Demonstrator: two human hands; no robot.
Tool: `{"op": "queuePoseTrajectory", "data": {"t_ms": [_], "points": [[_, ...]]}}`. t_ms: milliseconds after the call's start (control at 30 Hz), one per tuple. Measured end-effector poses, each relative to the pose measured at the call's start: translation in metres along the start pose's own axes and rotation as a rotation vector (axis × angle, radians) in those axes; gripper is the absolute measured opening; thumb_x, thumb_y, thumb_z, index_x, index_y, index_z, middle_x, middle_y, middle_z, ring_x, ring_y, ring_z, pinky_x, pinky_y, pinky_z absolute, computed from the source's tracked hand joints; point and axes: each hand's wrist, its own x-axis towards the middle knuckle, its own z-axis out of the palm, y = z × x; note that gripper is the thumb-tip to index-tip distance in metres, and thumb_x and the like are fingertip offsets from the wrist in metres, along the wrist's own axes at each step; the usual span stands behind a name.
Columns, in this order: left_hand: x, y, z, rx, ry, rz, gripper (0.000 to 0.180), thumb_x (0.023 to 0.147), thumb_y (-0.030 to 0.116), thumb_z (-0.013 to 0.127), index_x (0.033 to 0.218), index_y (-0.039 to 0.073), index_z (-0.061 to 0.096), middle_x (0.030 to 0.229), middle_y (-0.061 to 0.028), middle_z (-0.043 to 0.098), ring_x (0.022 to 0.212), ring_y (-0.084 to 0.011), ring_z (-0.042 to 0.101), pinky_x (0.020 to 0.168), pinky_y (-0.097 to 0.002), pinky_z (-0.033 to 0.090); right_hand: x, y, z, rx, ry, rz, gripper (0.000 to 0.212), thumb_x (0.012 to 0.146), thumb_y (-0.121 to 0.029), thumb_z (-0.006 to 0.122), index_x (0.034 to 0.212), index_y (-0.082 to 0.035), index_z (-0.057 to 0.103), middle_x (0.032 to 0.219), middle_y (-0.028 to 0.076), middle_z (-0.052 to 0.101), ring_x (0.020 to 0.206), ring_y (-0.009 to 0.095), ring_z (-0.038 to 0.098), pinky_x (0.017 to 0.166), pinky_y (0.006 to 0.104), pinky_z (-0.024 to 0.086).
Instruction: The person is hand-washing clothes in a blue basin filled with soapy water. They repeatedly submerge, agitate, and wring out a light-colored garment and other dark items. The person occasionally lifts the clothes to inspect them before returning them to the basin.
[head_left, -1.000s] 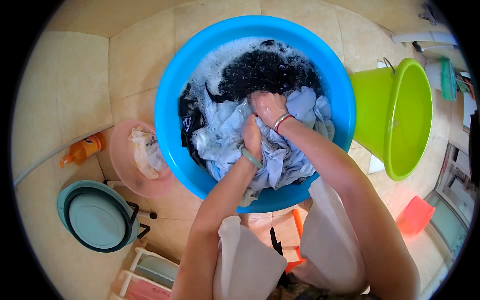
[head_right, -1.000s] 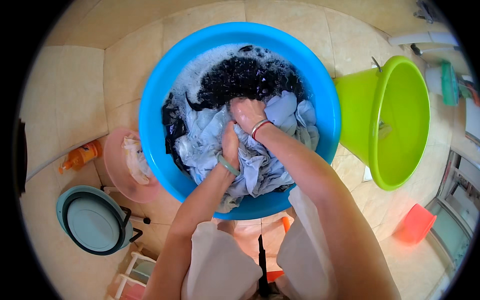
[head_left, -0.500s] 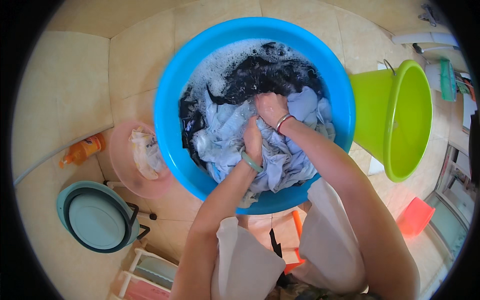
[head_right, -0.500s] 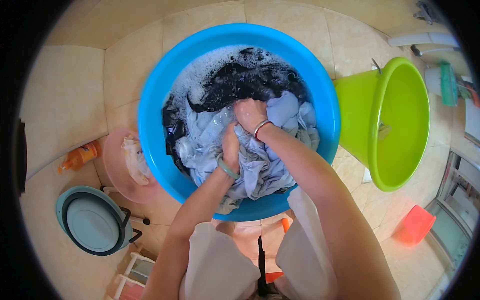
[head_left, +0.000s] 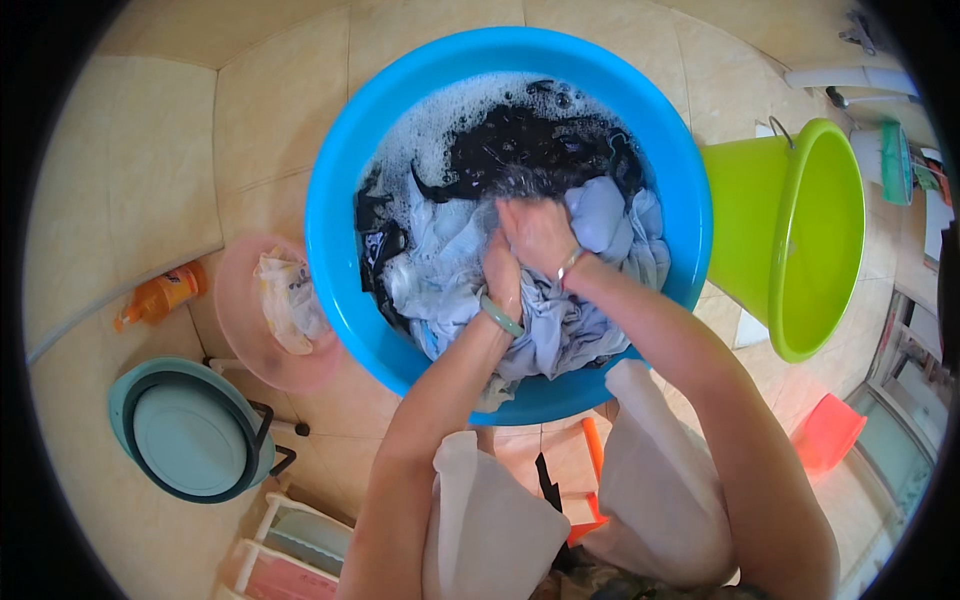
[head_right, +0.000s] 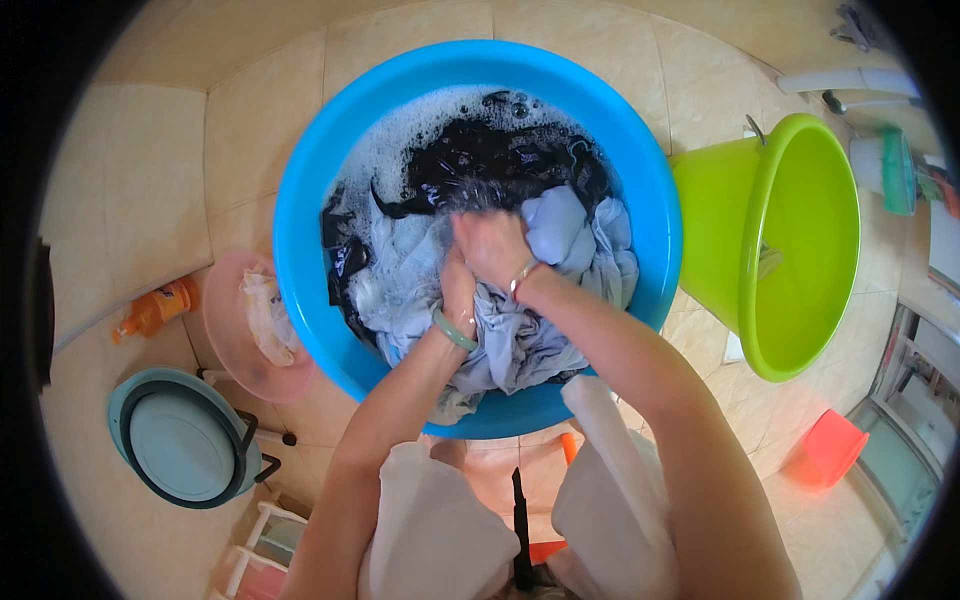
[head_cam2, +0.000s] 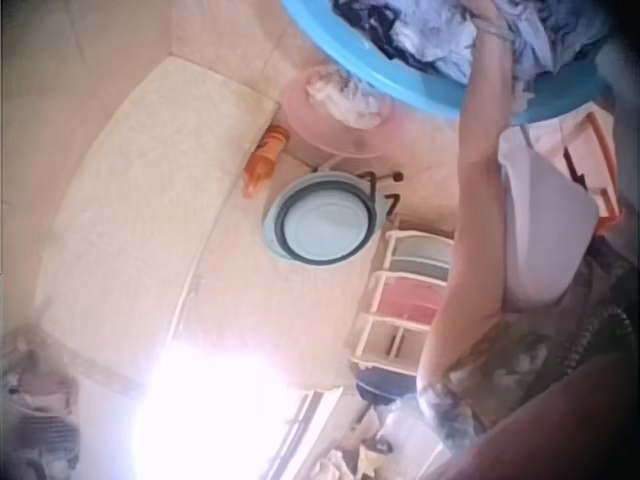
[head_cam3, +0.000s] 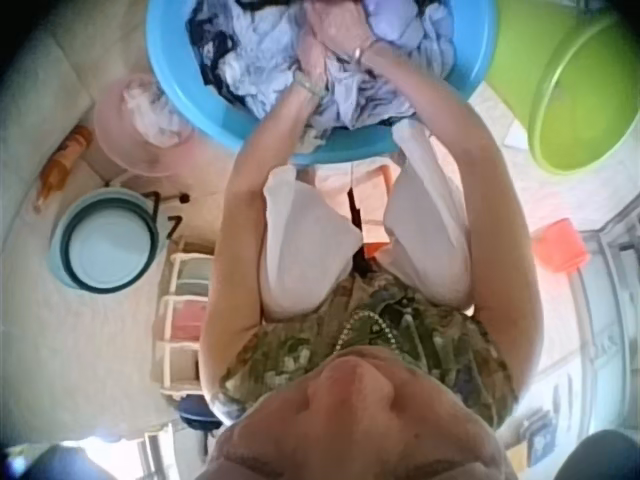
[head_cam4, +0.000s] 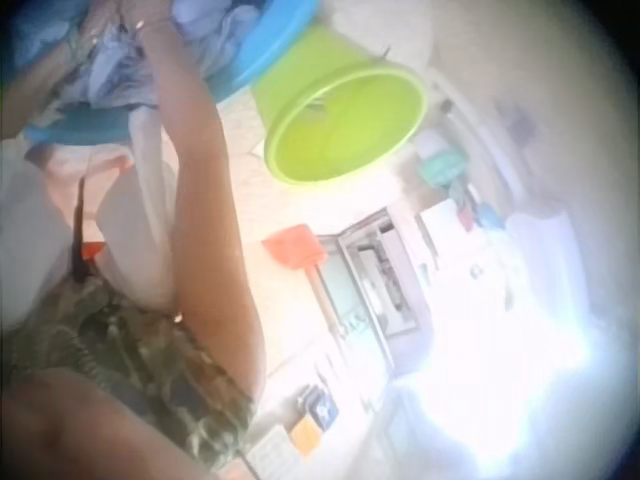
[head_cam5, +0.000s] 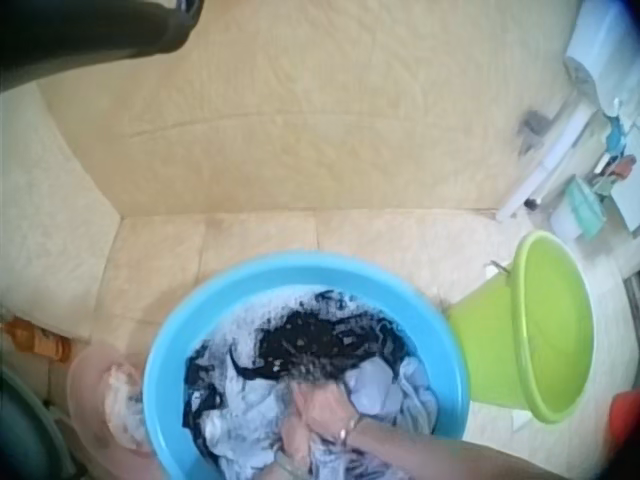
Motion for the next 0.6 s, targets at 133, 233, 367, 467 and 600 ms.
{"op": "queuePoseTrajectory", "data": {"t_ms": [133, 233, 367, 467, 600], "points": [[0.004, 0.001, -0.002, 0.326, 0.038, 0.059, 0.045, 0.097, 0.032, 0.036, 0.089, -0.004, 0.063, 0.091, -0.0138, 0.066, 0.084, -0.0180, 0.061, 0.073, -0.0340, 0.048, 0.017, 0.029, 0.023, -0.023, 0.038, 0.160, 0.031, 0.093, -0.022, 0.046, 0.072, -0.004, 0.059, 0.064, 0.016, 0.060, 0.060, 0.036, 0.061, 0.055, 0.0470, 0.050], [-0.016, 0.018, 0.016, 0.216, 0.058, -0.023, 0.044, 0.098, 0.033, 0.037, 0.091, -0.002, 0.064, 0.091, -0.0116, 0.066, 0.084, -0.0179, 0.059, 0.076, -0.0337, 0.047, 0.003, 0.018, 0.016, -0.019, 0.081, 0.147, 0.022, 0.090, -0.022, 0.051, 0.074, -0.011, 0.062, 0.070, 0.012, 0.063, 0.061, 0.032, 0.064, 0.053, 0.0429, 0.052], [-0.017, 0.009, -0.006, 0.733, -0.100, 0.401, 0.034, 0.099, 0.028, 0.038, 0.090, 0.004, 0.060, 0.086, -0.0083, 0.063, 0.080, -0.0176, 0.057, 0.074, -0.0326, 0.047, -0.049, -0.047, -0.043, 0.199, 0.024, 0.001, 0.022, 0.089, -0.021, 0.056, 0.073, -0.007, 0.060, 0.074, 0.014, 0.061, 0.062, 0.034, 0.061, 0.053, 0.0439, 0.050], [0.007, -0.014, -0.028, 0.563, -0.301, 0.542, 0.028, 0.100, 0.023, 0.037, 0.088, 0.004, 0.053, 0.084, -0.0064, 0.060, 0.080, -0.0192, 0.057, 0.074, -0.0326, 0.047, -0.045, -0.064, -0.048, 0.243, 0.006, -0.051, 0.021, 0.088, -0.021, 0.056, 0.073, -0.006, 0.060, 0.071, 0.014, 0.060, 0.061, 0.034, 0.061, 0.053, 0.0437, 0.050], [-0.005, 0.001, 0.000, 0.420, -0.074, 0.149, 0.037, 0.098, 0.028, 0.037, 0.096, -0.001, 0.061, 0.090, -0.0104, 0.063, 0.086, -0.0199, 0.060, 0.079, -0.0336, 0.047, 0.000, 0.009, 0.005, -0.082, 0.013, -0.045, 0.017, 0.085, -0.020, 0.054, 0.073, -0.009, 0.061, 0.070, 0.010, 0.062, 0.063, 0.027, 0.065, 0.050, 0.0398, 0.052]]}}
